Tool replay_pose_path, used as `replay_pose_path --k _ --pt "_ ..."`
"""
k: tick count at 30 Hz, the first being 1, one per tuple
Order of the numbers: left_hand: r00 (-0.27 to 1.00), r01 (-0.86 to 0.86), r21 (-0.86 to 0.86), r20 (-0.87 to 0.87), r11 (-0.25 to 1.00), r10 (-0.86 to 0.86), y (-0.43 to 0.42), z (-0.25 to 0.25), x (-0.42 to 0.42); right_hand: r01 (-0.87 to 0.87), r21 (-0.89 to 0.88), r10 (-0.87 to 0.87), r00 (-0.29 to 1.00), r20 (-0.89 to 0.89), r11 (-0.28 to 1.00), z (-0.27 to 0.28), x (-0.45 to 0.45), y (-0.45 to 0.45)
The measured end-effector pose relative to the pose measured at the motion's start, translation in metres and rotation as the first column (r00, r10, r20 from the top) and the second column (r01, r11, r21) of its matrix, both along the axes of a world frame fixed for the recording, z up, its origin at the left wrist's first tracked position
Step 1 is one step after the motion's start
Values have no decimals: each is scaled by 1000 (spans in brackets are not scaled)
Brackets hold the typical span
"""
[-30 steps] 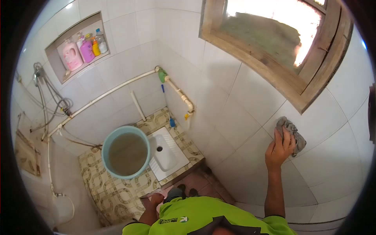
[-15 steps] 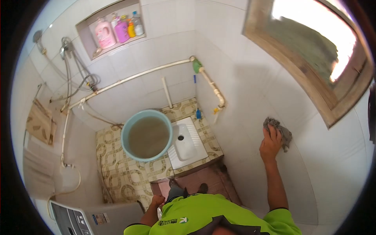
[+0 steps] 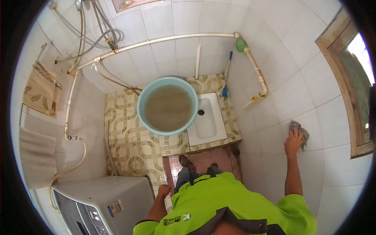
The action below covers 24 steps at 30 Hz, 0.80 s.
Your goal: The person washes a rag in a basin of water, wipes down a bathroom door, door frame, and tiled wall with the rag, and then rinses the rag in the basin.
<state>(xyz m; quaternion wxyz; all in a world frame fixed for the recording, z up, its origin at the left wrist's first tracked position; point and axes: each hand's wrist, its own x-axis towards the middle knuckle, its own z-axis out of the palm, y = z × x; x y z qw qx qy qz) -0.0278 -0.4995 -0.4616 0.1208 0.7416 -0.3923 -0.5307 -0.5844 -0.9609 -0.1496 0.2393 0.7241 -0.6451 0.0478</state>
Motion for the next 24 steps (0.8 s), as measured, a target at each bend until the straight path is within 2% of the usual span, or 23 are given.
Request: replay_pose_path --k 2,3,5,6,7,9,10,12,16,17,18,19,20,21,22,23,24 --pt "991 -7 -169 129 986 29 5 -12 8 -1 20 1 1000 6 1000 3 4 -1" --pt "992 -15 -164 122 986 35 7 -13 11 -3 31 2 1000 19 1000 4 5 -3" --pt "984 -178 -199 -16 964 178 -6 -1 19 9 42 -9 1000 -6 999 4 6 -4" --pt "775 -605 167 -101 778 624 -15 1 12 31 49 -29 999 -25 998 4 7 -5" --pt "771 -608 172 -105 775 628 -12 -6 15 26 50 -25 999 -31 998 5 9 -6" --pt "848 -526 8 -70 850 526 -1 -33 21 -17 22 17 1000 -4 1000 7 11 -5" --pt "848 -525 7 -72 851 525 2 -30 21 -16 20 16 1000 -5 1000 9 13 -4" --pt "778 -614 112 -82 782 623 0 -30 18 38 67 -41 998 42 997 15 17 -8" --pt "757 -624 154 -124 766 642 14 -18 17 -29 19 28 998 54 999 4 6 -15" --pt "946 -323 -23 -21 946 323 18 -15 19 -6 39 2 997 80 999 10 11 -13" --pt "989 44 -151 144 987 -22 19 -12 19 16 57 -22 994 106 998 14 18 -13" --pt "989 36 -165 151 986 -11 25 -12 16 7 44 -11 994 113 999 10 16 -16" --pt "988 -154 -275 -32 949 151 31 -11 10 -13 15 11 996 87 1000 6 11 -20" --pt "931 -349 -345 -232 872 281 30 -13 7 -31 -14 32 998 58 999 1 8 -28" --pt "930 -353 -355 -235 866 282 21 -11 7 -36 -26 37 998 57 999 2 17 -38" --pt "935 -342 -304 -204 889 290 13 -10 7 55 182 -131 892 433 982 2 28 -51" --pt "939 -336 -250 -172 908 300 2 -9 7 47 403 -339 634 695 914 1 42 -62"
